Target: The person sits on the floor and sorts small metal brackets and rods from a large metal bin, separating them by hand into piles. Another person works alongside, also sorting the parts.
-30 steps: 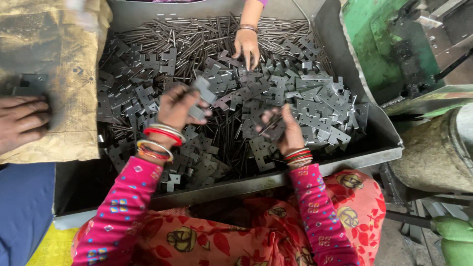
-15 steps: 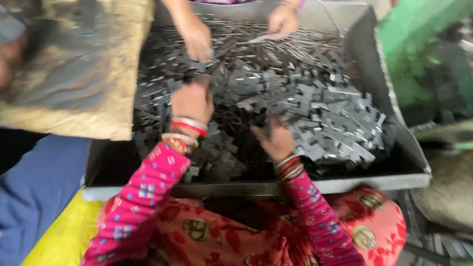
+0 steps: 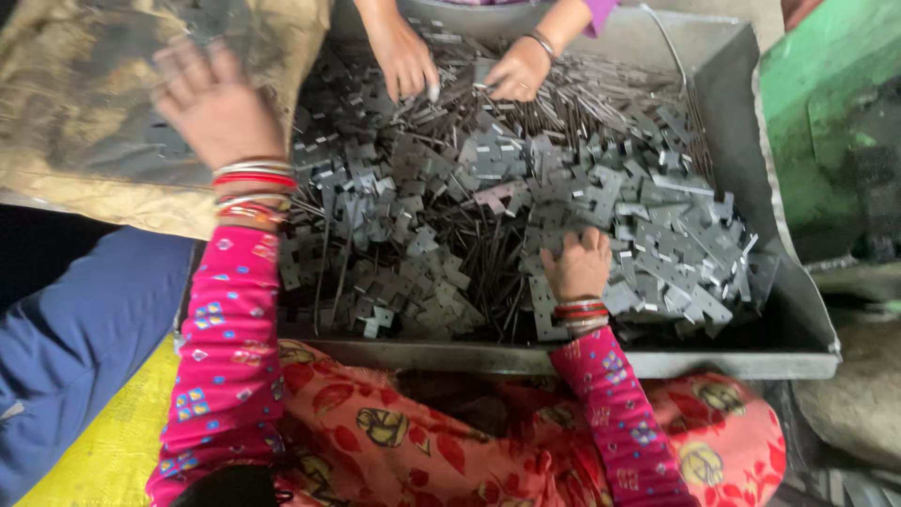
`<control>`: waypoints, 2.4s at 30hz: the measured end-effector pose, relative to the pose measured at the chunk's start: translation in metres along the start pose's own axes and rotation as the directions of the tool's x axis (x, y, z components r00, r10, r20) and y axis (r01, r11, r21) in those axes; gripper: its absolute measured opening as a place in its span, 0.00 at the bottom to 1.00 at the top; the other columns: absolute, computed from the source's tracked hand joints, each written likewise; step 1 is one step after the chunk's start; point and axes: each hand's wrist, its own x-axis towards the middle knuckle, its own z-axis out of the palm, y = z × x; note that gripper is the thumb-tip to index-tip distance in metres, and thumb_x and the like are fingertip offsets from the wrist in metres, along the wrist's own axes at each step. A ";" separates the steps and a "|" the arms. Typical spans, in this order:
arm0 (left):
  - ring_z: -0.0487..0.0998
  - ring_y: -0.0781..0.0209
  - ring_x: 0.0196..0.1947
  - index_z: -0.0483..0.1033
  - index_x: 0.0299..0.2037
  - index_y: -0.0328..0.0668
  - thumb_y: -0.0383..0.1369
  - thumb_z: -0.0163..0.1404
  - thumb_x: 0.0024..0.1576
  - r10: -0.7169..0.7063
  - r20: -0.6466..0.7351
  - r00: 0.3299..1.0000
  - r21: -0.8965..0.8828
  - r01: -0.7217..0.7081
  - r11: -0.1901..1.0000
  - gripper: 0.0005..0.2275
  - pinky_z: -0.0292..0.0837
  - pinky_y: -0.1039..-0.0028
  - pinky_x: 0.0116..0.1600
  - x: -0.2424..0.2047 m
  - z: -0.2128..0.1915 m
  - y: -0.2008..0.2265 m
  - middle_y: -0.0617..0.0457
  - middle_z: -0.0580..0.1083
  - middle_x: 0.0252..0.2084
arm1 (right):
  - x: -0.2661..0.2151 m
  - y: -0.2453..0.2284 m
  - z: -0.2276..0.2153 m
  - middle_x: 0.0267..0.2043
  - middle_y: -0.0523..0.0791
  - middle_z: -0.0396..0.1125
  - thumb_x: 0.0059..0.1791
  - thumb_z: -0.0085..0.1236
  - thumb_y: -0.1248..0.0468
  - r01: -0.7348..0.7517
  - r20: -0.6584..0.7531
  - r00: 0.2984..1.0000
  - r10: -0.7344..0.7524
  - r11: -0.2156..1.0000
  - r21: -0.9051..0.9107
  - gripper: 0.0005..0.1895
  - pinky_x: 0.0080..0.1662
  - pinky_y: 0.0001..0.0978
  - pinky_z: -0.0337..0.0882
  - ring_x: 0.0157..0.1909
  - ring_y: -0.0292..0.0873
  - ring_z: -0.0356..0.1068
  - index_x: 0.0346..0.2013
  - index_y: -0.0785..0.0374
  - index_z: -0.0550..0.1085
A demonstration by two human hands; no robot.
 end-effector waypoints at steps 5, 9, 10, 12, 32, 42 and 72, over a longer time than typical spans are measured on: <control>0.82 0.42 0.33 0.80 0.34 0.48 0.41 0.60 0.52 0.658 0.573 0.488 -0.790 0.114 0.602 0.09 0.78 0.54 0.39 -0.039 -0.118 0.115 0.42 0.79 0.30 | 0.007 0.009 -0.020 0.45 0.51 0.69 0.41 0.73 0.55 0.035 -0.145 0.989 0.017 0.938 0.346 0.17 0.55 0.52 0.69 0.53 0.58 0.68 0.38 0.61 0.79; 0.84 0.44 0.37 0.83 0.33 0.46 0.31 0.54 0.56 0.840 0.410 0.356 -0.880 -0.089 0.467 0.04 0.80 0.56 0.40 -0.119 -0.155 0.160 0.44 0.81 0.36 | 0.009 0.012 -0.066 0.48 0.51 0.73 0.47 0.66 0.61 -0.121 0.163 0.948 0.272 -0.163 0.979 0.12 0.66 0.49 0.69 0.56 0.52 0.71 0.41 0.64 0.76; 0.84 0.45 0.38 0.83 0.33 0.46 0.31 0.54 0.55 0.823 0.431 0.369 -0.861 -0.104 0.498 0.04 0.80 0.57 0.40 -0.133 -0.151 0.167 0.45 0.81 0.37 | 0.007 0.013 -0.078 0.45 0.51 0.74 0.45 0.64 0.61 -0.165 0.281 0.920 0.273 -0.380 0.910 0.12 0.61 0.50 0.71 0.53 0.52 0.73 0.39 0.62 0.75; 0.83 0.46 0.41 0.84 0.32 0.46 0.31 0.53 0.54 0.786 0.470 0.403 -0.818 -0.137 0.559 0.05 0.79 0.59 0.39 -0.154 -0.140 0.173 0.45 0.80 0.39 | 0.001 0.019 -0.102 0.39 0.51 0.77 0.40 0.61 0.59 -0.192 0.489 0.850 0.197 -0.749 0.634 0.12 0.51 0.53 0.76 0.46 0.51 0.77 0.34 0.60 0.74; 0.82 0.41 0.40 0.73 0.48 0.32 0.36 0.63 0.46 0.703 0.612 0.362 -0.779 0.123 0.615 0.22 0.79 0.57 0.45 -0.132 -0.086 0.174 0.38 0.79 0.39 | -0.034 -0.073 0.018 0.35 0.54 0.74 0.44 0.68 0.52 0.081 0.016 0.994 -0.106 0.837 0.541 0.21 0.38 0.47 0.76 0.35 0.56 0.75 0.41 0.66 0.77; 0.83 0.39 0.49 0.71 0.57 0.21 0.17 0.53 0.47 0.771 0.609 0.187 0.135 0.933 -0.333 0.24 0.80 0.56 0.53 -0.039 -0.079 0.125 0.32 0.78 0.50 | -0.019 0.031 -0.036 0.38 0.46 0.72 0.53 0.57 0.57 -0.427 0.632 0.746 0.209 -0.578 0.695 0.12 0.40 0.48 0.78 0.37 0.42 0.72 0.44 0.61 0.73; 0.83 0.48 0.36 0.81 0.49 0.48 0.31 0.59 0.56 -0.119 0.640 0.759 -0.040 0.187 0.981 0.11 0.73 0.54 0.49 -0.035 0.068 -0.082 0.45 0.81 0.35 | -0.010 -0.035 -0.009 0.46 0.46 0.66 0.39 0.69 0.54 0.109 0.060 0.993 -0.103 0.988 -0.109 0.19 0.52 0.55 0.61 0.55 0.51 0.64 0.41 0.55 0.76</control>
